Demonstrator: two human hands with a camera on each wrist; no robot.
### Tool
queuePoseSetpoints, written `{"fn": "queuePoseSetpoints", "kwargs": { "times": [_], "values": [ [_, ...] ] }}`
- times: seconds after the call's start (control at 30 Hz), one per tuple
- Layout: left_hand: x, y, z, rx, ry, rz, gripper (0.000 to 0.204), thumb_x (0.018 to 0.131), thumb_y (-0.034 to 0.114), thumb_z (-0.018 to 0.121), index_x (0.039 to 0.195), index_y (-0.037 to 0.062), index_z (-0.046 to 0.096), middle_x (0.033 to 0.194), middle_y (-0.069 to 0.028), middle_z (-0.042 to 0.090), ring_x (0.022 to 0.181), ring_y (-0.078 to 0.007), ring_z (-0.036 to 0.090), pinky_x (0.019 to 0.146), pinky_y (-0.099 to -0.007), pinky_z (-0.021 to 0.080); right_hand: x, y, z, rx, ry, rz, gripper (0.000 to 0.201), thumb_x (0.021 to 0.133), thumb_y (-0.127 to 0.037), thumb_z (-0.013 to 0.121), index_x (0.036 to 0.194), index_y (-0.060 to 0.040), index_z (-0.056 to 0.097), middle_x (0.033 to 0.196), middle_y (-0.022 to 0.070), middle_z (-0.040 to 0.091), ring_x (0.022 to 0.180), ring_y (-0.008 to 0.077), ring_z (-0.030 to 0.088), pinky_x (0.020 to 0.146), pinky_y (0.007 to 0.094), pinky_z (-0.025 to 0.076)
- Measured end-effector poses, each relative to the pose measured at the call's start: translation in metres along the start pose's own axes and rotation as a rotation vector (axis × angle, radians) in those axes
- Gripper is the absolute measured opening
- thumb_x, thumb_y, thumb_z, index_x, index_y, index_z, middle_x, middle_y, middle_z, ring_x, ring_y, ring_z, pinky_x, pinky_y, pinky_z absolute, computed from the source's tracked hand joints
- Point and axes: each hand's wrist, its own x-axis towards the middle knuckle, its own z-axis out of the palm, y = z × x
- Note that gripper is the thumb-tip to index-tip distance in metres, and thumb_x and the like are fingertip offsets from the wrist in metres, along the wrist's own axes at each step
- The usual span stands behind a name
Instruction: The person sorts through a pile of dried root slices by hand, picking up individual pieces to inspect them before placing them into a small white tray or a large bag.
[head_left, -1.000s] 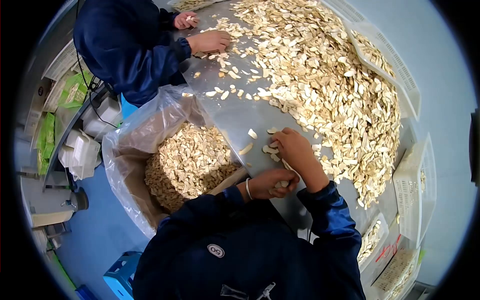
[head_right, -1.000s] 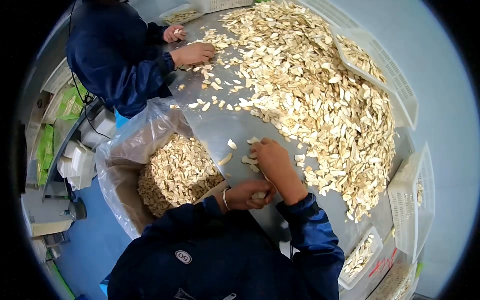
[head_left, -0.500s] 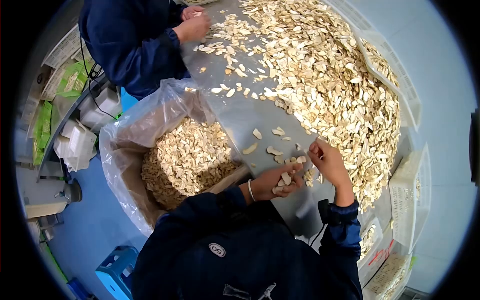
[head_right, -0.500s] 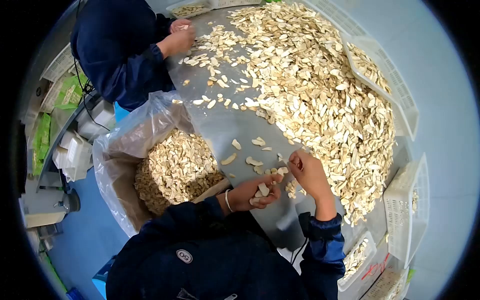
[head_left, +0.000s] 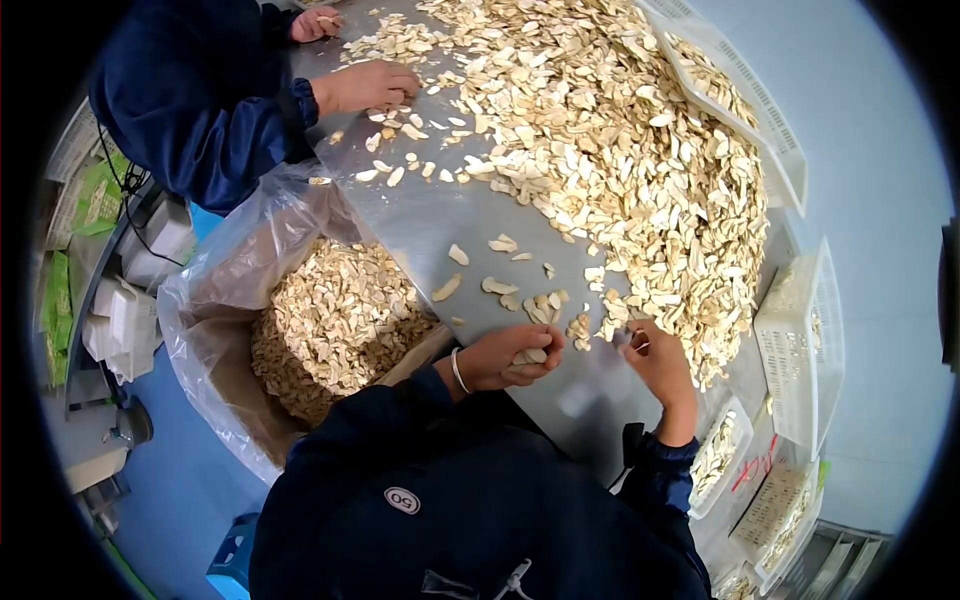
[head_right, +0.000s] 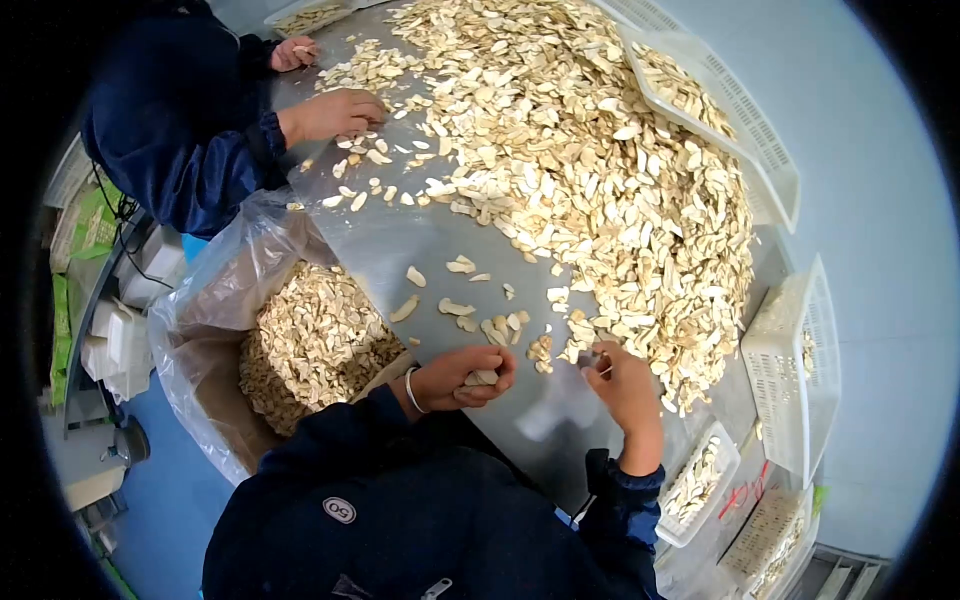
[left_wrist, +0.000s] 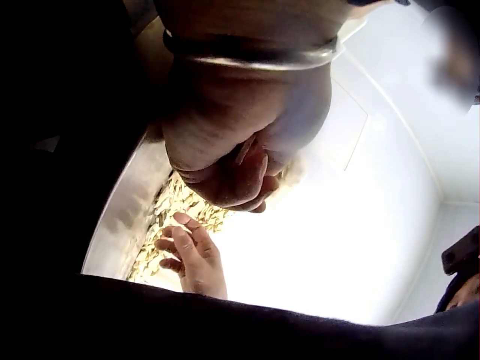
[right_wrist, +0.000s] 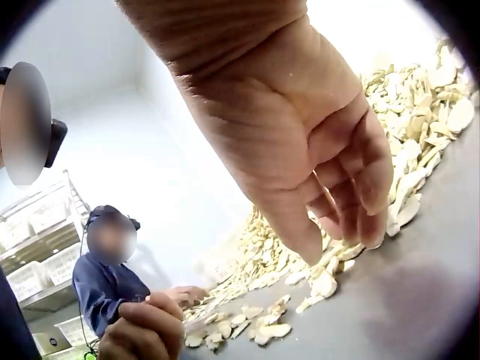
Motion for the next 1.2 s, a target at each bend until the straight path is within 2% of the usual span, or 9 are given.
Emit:
{"fn": "queuePoseSetpoints", "kwargs": {
  "times": [0.17, 0.27, 0.37, 0.47, 0.63, 0.8, 0.83, 0.93, 1.2],
  "values": [
    [0.003, 0.001, -0.001, 0.029, -0.038, -0.09, 0.025, 0.108, 0.022, 0.048, 0.118, 0.0012, 0.056, 0.095, -0.0085, 0.059, 0.056, -0.0053, 0.044, 0.04, -0.0176, 0.033, 0.011, -0.014, 0.03, -0.073, -0.052, -0.016, 0.036, 0.086, -0.02, 0.079, 0.114, -0.0033, 0.065, 0.084, 0.0147, 0.068, 0.074, 0.0326, 0.067, 0.069, 0.0409, 0.054],
    [0.003, 0.0, -0.003, 0.026, -0.018, -0.084, 0.025, 0.107, 0.021, 0.048, 0.121, 0.0014, 0.055, 0.094, -0.0097, 0.06, 0.056, -0.0062, 0.045, 0.041, -0.0175, 0.033, 0.02, -0.035, 0.056, 0.089, 0.048, -0.245, 0.034, 0.088, -0.014, 0.077, 0.118, -0.0039, 0.065, 0.084, 0.0106, 0.066, 0.072, 0.0229, 0.065, 0.068, 0.0347, 0.054],
    [0.002, -0.002, -0.005, 0.013, -0.032, -0.069, 0.025, 0.107, 0.02, 0.048, 0.122, 0.0015, 0.055, 0.095, -0.0104, 0.06, 0.056, -0.0067, 0.046, 0.041, -0.0175, 0.034, 0.022, -0.062, 0.05, 0.335, -0.08, -0.271, 0.034, 0.089, -0.01, 0.075, 0.12, -0.0044, 0.064, 0.091, 0.0092, 0.066, 0.076, 0.0203, 0.065, 0.069, 0.034, 0.054],
    [-0.001, -0.001, -0.006, 0.001, -0.059, -0.061, 0.022, 0.106, 0.018, 0.048, 0.121, 0.003, 0.055, 0.096, -0.0089, 0.061, 0.06, -0.0072, 0.047, 0.041, -0.0175, 0.034, 0.028, -0.047, 0.031, 0.193, 0.045, -0.229, 0.036, 0.088, -0.007, 0.074, 0.123, -0.0037, 0.064, 0.094, 0.0127, 0.066, 0.079, 0.0261, 0.067, 0.075, 0.0363, 0.056],
    [0.0, -0.001, -0.004, 0.019, -0.088, -0.1, 0.022, 0.106, 0.016, 0.048, 0.124, 0.005, 0.053, 0.096, -0.008, 0.061, 0.062, -0.0072, 0.048, 0.041, -0.0173, 0.034, 0.026, -0.002, 0.019, -0.126, 0.295, -0.231, 0.034, 0.077, -0.009, 0.078, 0.109, -0.0058, 0.068, 0.1, 0.0148, 0.069, 0.097, 0.0366, 0.063, 0.083, 0.0449, 0.054],
    [-0.003, -0.011, 0.005, -0.054, -0.036, -0.276, 0.039, 0.107, 0.017, 0.045, 0.144, 0.0041, 0.042, 0.093, -0.0087, 0.059, 0.059, -0.0066, 0.046, 0.041, -0.0176, 0.035, 0.026, 0.006, 0.025, -0.168, 0.309, -0.221, 0.027, 0.077, -0.008, 0.078, 0.103, -0.0058, 0.071, 0.098, 0.014, 0.068, 0.095, 0.0361, 0.063, 0.082, 0.0439, 0.054],
    [-0.002, -0.017, 0.007, -0.041, -0.019, -0.325, 0.048, 0.108, 0.018, 0.045, 0.153, 0.0062, 0.031, 0.093, -0.0076, 0.059, 0.061, -0.0064, 0.046, 0.042, -0.018, 0.035, 0.028, 0.007, 0.029, -0.175, 0.322, -0.224, 0.026, 0.077, -0.008, 0.077, 0.103, -0.0056, 0.071, 0.097, 0.014, 0.068, 0.094, 0.0359, 0.064, 0.081, 0.0439, 0.054],
    [0.004, -0.031, 0.019, -0.026, 0.044, -0.403, 0.052, 0.108, 0.017, 0.045, 0.156, 0.0081, 0.025, 0.094, -0.0073, 0.059, 0.061, -0.0065, 0.045, 0.042, -0.0183, 0.035, 0.033, 0.0, 0.036, -0.076, 0.317, -0.234, 0.022, 0.079, -0.009, 0.077, 0.099, -0.0046, 0.071, 0.091, 0.0142, 0.067, 0.09, 0.0347, 0.065, 0.077, 0.0438, 0.054],
    [0.015, -0.004, -0.001, -0.184, 0.238, -0.088, 0.039, 0.105, 0.018, 0.053, 0.14, 0.0159, 0.038, 0.099, -0.0077, 0.061, 0.067, -0.0093, 0.05, 0.047, -0.0193, 0.039, 0.041, -0.012, 0.033, 0.022, 0.173, -0.2, 0.016, 0.084, -0.012, 0.076, 0.09, -0.002, 0.065, 0.078, 0.0131, 0.064, 0.071, 0.029, 0.063, 0.067, 0.0382, 0.051]
  ]
}}
